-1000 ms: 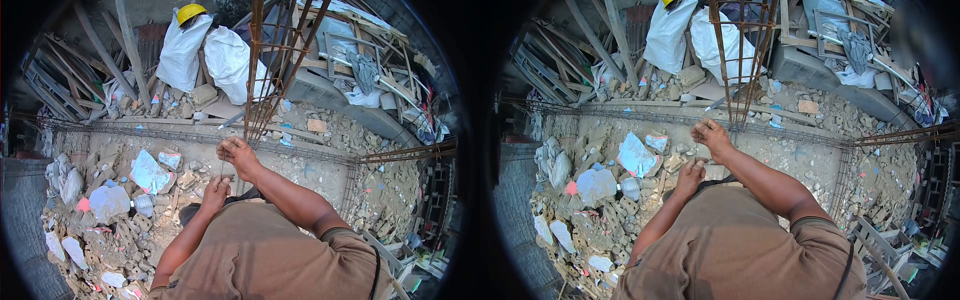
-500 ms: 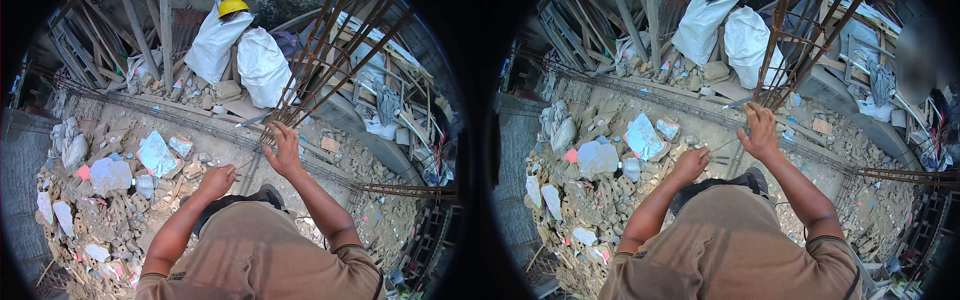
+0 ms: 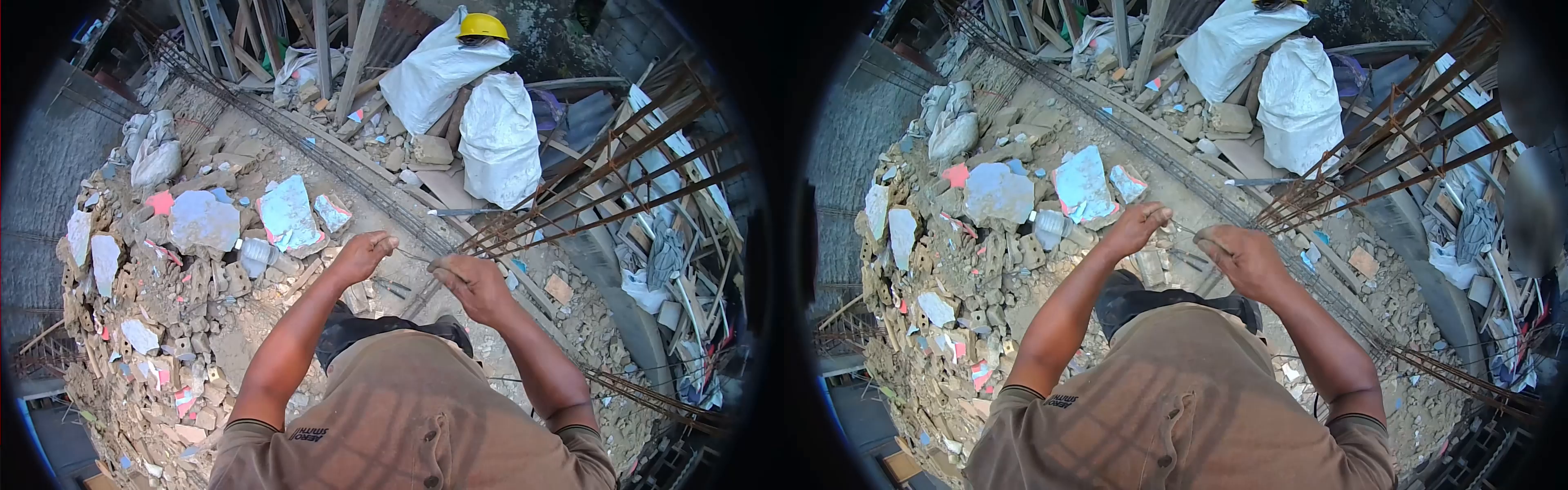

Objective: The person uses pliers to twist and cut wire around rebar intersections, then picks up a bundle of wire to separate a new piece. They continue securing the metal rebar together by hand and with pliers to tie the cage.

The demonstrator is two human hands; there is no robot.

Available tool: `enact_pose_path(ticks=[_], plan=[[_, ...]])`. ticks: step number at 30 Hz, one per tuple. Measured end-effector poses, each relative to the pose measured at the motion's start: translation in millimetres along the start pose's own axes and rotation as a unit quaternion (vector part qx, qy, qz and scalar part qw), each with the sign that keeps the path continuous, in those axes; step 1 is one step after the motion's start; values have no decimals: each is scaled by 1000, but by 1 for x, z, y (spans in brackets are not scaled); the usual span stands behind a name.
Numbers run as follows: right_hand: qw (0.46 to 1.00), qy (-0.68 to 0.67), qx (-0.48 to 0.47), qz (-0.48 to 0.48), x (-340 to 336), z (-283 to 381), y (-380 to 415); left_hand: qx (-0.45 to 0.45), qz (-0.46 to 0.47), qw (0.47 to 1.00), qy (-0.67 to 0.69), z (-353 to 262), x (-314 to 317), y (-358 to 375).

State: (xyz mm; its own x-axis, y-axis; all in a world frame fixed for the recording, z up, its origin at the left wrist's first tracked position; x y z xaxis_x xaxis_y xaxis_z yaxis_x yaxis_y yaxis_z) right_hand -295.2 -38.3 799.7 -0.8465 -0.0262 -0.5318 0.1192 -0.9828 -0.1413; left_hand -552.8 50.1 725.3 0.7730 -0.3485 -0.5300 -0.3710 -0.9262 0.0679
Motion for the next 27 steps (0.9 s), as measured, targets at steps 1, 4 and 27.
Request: enact_pose_path(ticks=[1, 4, 27], plan=[[993, -21, -1, -119, -19, 0, -6, 0, -2, 1000, 0, -10, 2, 5], [977, 144, 114, -110, -4, -84, 23, 156, 80, 983, -48, -66, 10, 13], [928, 152, 185, -286, -175, -216, 165, 116, 188, 942, -252, -128, 151, -13]])
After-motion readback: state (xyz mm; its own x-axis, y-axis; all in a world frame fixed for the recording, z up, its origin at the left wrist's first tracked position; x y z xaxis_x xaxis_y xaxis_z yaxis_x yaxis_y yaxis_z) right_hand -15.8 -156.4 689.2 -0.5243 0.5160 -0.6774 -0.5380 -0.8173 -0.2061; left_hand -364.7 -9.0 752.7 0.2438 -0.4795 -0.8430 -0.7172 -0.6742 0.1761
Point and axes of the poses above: each hand's wrist, its own y-axis away from the middle knuckle, its own x-axis out of the palm, z = x × y, the point moved 1 cm from there along -y, towards the middle knuckle, and after that the axes turned 13 degrees about -z, right-handed, at the moved point
